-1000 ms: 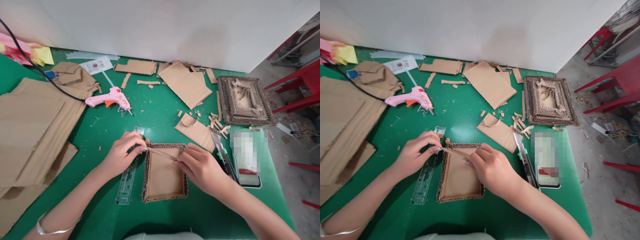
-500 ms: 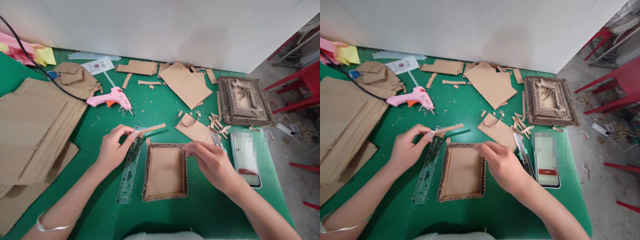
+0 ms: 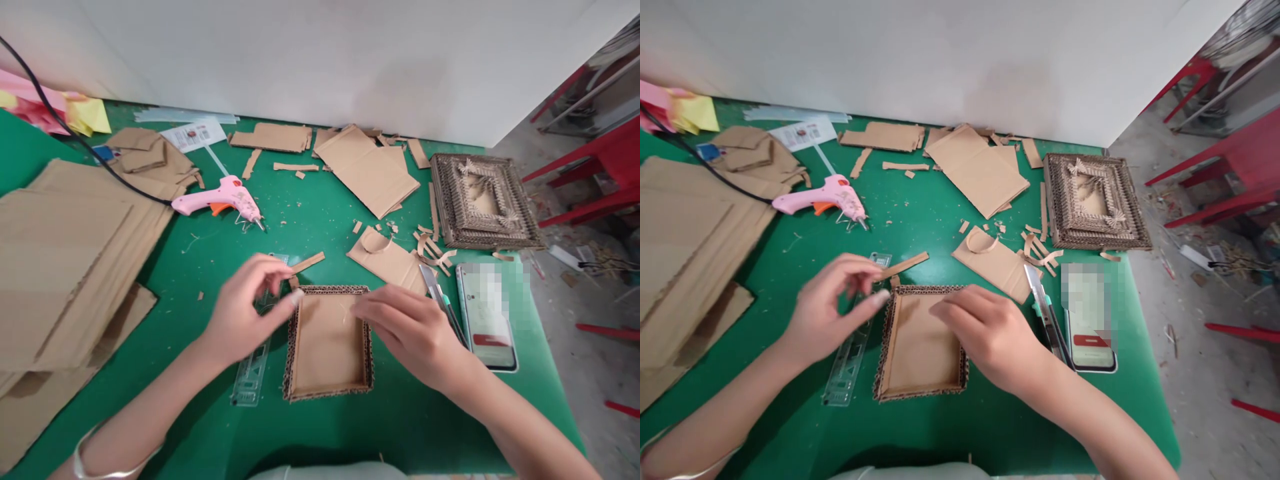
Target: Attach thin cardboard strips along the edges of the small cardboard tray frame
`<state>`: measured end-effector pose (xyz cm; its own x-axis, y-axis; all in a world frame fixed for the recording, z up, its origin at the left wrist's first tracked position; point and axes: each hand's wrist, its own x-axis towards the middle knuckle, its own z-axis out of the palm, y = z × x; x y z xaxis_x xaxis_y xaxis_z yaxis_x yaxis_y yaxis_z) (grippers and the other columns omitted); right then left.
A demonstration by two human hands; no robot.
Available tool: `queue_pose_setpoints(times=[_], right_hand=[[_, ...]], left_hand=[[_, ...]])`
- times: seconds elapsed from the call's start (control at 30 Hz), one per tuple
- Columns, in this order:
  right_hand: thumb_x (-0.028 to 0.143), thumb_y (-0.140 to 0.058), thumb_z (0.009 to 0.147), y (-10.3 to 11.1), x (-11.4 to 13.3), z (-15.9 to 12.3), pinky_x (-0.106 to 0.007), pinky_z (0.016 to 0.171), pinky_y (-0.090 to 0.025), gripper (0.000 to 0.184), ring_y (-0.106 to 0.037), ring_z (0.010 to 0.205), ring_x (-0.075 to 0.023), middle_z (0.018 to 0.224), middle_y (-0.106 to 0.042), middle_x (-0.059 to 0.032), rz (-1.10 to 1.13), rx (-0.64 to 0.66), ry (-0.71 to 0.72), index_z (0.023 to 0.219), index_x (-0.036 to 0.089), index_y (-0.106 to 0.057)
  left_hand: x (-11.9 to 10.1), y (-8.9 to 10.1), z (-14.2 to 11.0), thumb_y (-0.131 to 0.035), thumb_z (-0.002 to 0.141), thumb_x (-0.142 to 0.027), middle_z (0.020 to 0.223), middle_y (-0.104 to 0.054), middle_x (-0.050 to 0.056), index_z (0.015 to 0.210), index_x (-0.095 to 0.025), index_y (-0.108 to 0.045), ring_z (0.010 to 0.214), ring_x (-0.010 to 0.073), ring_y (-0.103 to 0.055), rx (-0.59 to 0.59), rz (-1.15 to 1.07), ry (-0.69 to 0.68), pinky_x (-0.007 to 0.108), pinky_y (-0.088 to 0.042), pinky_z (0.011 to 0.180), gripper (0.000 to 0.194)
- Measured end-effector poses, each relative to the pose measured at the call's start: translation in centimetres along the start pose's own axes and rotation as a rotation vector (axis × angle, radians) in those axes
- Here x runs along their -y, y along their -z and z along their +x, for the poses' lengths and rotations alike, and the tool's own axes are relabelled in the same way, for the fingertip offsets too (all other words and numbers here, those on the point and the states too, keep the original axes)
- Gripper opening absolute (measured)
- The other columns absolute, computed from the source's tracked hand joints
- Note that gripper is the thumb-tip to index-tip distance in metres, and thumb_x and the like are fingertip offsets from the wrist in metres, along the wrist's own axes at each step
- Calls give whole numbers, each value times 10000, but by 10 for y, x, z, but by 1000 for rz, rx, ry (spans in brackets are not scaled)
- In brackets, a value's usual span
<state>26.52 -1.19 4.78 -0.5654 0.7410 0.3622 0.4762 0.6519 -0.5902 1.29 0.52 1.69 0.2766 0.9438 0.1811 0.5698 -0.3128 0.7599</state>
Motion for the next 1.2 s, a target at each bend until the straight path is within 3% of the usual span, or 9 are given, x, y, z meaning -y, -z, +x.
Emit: queue_pose_setpoints(times=[0.13,0.23,0.3,0.4,0.63,0.77,0.87,1.0,1.2], right_hand=[[97,-409,926,0,11,4,-320,778,-559,223,-636,931,-173,938,-686,-124,86,51,170,1027,106,-607],[98,-439,912,-2,14,4,-315,786,-563,204,-640,940,-176,931,-692,-128,91,-5,238,1026,96,-609],[74,-439,899,-2,12,3,-328,795,-561,232,-632,941,-172,958,-691,-121,83,-36,219,1059,114,-602],[30,-440,874,0,8,2,-356,831,-542,308,-609,949,-172,994,-687,-97,75,-65,147,1114,159,-584],[21,-371,891,-10,5,-2,-344,836,-532,371,-609,990,-183,1038,-670,-109,86,74,-163,1206,157,-511],[96,-412,919,-16,11,-3,-351,901,-523,547,-590,1081,-162,1241,-582,-133,422,116,-329,1430,201,-249],[156,-459,931,-20,14,-3,-302,878,-533,630,-622,1011,-121,1228,-589,-121,849,203,-395,1464,222,-130],[270,-559,897,-23,13,-1,-242,737,-548,371,-655,792,-105,880,-678,-40,1098,154,-615,1242,150,-494],[168,-541,883,-18,8,3,-230,702,-535,136,-643,752,-102,826,-694,-20,772,105,-572,875,156,-676]], left_hand=[[-37,-18,3,-769,700,-431,987,-611,50,1404,-268,-324,896,206,-609,540,-515,90,322,-520,771,849],[-48,-29,10,-652,821,-351,1061,-636,65,1240,-271,-521,991,215,-617,656,-647,161,333,-526,807,446],[-46,-30,14,-525,902,-313,864,-662,35,982,-228,-632,820,175,-643,664,-656,188,288,-525,703,158],[-38,-24,18,-452,940,-311,601,-591,-15,701,-192,-591,560,117,-566,633,-614,199,227,-450,534,300],[-36,-14,16,-350,961,-530,444,-469,-41,683,-205,-529,458,121,-432,397,-564,242,261,-370,501,464],[-43,-12,14,-295,930,-621,560,-569,49,585,-215,-550,672,204,-555,426,-580,68,355,-478,675,591],[-46,-11,12,-265,936,-605,868,-670,96,577,-223,-619,940,252,-583,431,-522,-135,431,-471,898,633],[-43,-11,8,-301,945,-546,1351,-498,71,581,-208,-633,1217,292,-476,367,-405,-282,466,-416,1017,597],[-37,-16,3,-470,919,-437,1410,-445,59,875,-245,-674,1304,277,-415,388,-314,-174,474,-354,1087,284]])
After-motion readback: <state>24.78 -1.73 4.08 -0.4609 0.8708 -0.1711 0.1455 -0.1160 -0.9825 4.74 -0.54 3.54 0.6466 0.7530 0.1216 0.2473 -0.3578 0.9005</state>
